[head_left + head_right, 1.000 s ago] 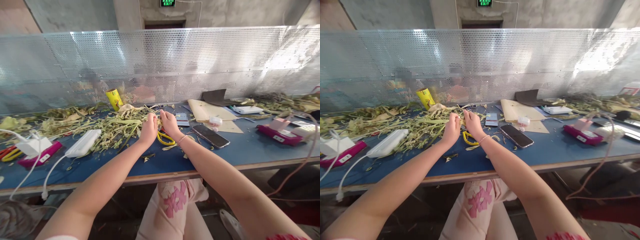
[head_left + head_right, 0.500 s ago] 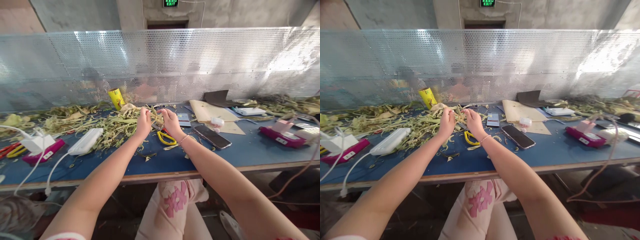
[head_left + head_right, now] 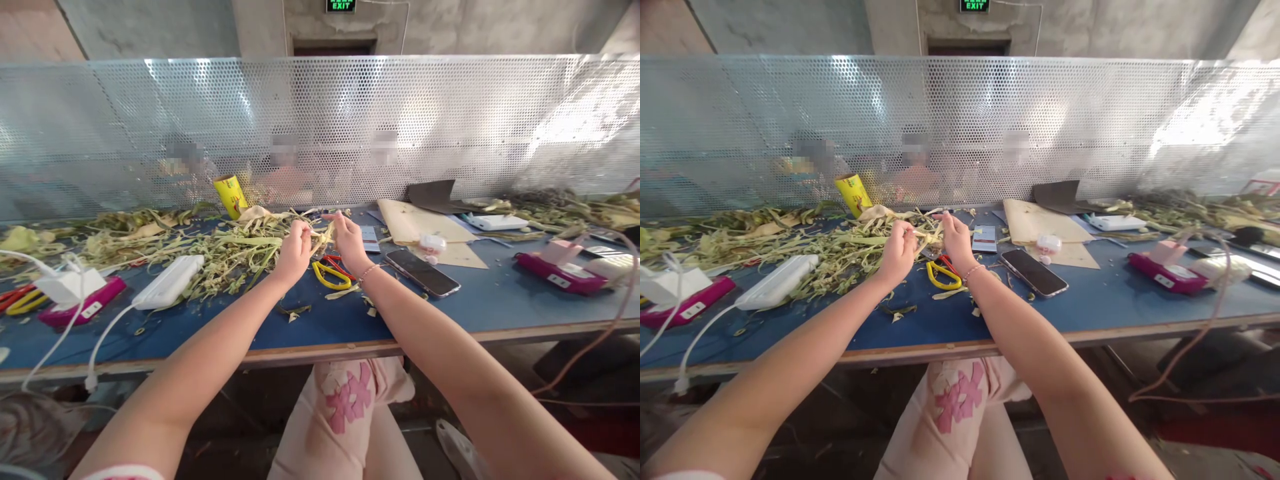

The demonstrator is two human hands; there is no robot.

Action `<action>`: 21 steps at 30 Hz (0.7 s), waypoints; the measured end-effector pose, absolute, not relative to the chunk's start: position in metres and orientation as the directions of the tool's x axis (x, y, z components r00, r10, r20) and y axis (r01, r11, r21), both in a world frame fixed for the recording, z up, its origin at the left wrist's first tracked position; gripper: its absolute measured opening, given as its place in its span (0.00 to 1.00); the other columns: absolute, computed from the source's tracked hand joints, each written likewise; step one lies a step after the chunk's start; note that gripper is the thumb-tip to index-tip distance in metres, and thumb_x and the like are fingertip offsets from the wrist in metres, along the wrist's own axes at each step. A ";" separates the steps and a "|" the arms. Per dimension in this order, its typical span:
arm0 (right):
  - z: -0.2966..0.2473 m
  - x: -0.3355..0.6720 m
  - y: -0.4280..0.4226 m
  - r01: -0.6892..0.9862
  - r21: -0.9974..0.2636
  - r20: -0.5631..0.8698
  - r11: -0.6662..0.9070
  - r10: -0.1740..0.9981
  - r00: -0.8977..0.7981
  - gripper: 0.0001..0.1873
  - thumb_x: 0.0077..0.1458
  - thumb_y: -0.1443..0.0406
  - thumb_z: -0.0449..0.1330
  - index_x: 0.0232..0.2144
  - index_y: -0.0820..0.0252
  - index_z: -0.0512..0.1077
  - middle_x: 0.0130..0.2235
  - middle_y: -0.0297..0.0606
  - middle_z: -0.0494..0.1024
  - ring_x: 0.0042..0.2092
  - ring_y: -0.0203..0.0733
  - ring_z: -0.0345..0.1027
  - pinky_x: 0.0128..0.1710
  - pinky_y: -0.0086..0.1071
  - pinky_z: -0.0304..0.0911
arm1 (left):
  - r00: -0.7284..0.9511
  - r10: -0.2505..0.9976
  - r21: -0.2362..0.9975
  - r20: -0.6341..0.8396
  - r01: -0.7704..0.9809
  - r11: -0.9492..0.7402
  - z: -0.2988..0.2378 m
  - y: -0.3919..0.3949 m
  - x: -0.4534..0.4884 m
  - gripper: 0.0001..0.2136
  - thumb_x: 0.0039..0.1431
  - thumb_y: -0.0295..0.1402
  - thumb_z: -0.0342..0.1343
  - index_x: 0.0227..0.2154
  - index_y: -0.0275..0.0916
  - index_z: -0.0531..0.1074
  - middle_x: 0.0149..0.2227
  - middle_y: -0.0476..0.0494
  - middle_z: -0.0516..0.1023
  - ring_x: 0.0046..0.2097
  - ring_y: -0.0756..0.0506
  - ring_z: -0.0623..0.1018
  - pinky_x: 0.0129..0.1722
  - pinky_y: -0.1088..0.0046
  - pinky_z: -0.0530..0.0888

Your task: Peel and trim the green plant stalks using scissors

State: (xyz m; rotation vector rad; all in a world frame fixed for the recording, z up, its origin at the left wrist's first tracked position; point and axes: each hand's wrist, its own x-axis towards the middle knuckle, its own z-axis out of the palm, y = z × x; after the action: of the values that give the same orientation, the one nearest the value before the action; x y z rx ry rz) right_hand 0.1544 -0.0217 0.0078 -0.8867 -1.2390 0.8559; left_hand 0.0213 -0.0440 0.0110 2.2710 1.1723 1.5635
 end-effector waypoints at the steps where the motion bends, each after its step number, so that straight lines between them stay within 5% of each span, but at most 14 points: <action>1: 0.008 0.154 -0.022 -0.066 -0.908 0.402 0.414 0.905 0.138 0.29 0.50 0.44 0.44 0.28 0.61 0.70 0.14 0.25 0.50 0.17 0.30 0.44 0.17 0.27 0.45 | 0.135 0.665 0.516 0.735 0.525 -0.677 0.011 -0.043 0.021 0.05 0.59 0.35 0.40 0.30 0.42 0.56 0.18 0.55 0.58 0.19 0.52 0.61 0.24 0.75 0.58; 6: 0.004 0.152 -0.023 0.145 -0.868 0.489 0.476 0.869 0.074 0.27 0.51 0.45 0.45 0.16 0.60 0.63 0.15 0.29 0.56 0.20 0.31 0.50 0.21 0.28 0.47 | 0.080 0.661 0.502 0.746 0.586 -0.637 0.014 -0.040 0.015 0.05 0.59 0.35 0.41 0.30 0.41 0.56 0.19 0.53 0.59 0.19 0.52 0.62 0.24 0.74 0.57; 10: 0.004 0.150 -0.027 0.379 -0.732 0.639 0.566 0.764 0.092 0.24 0.52 0.51 0.49 0.13 0.59 0.52 0.15 0.28 0.52 0.22 0.30 0.45 0.23 0.29 0.43 | 0.090 0.693 0.546 0.715 0.547 -0.635 0.014 -0.039 0.016 0.06 0.59 0.37 0.42 0.30 0.41 0.57 0.18 0.54 0.61 0.19 0.52 0.63 0.23 0.75 0.58; 16: 0.008 0.150 -0.031 0.434 -0.692 0.669 0.577 0.739 0.085 0.20 0.53 0.55 0.47 0.16 0.58 0.50 0.16 0.27 0.52 0.22 0.30 0.43 0.24 0.28 0.42 | 0.039 0.914 0.912 0.404 0.068 -0.405 0.009 -0.036 0.030 0.13 0.54 0.44 0.48 0.29 0.40 0.57 0.18 0.55 0.65 0.19 0.54 0.67 0.23 0.76 0.66; 21: 0.008 0.150 -0.028 0.385 -0.741 0.633 0.550 0.764 0.125 0.20 0.52 0.56 0.49 0.15 0.58 0.51 0.15 0.27 0.53 0.21 0.30 0.43 0.23 0.29 0.42 | 0.075 0.965 0.964 0.252 -0.104 -0.244 0.006 -0.038 0.039 0.13 0.52 0.42 0.51 0.23 0.38 0.59 0.19 0.52 0.68 0.21 0.53 0.70 0.25 0.75 0.71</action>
State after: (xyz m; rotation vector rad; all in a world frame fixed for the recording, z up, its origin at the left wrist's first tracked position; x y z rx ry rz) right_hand 0.1499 -0.0277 0.0085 -1.0363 -1.4883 0.3645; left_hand 0.0391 -0.0381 0.0064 1.3578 0.9447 1.3660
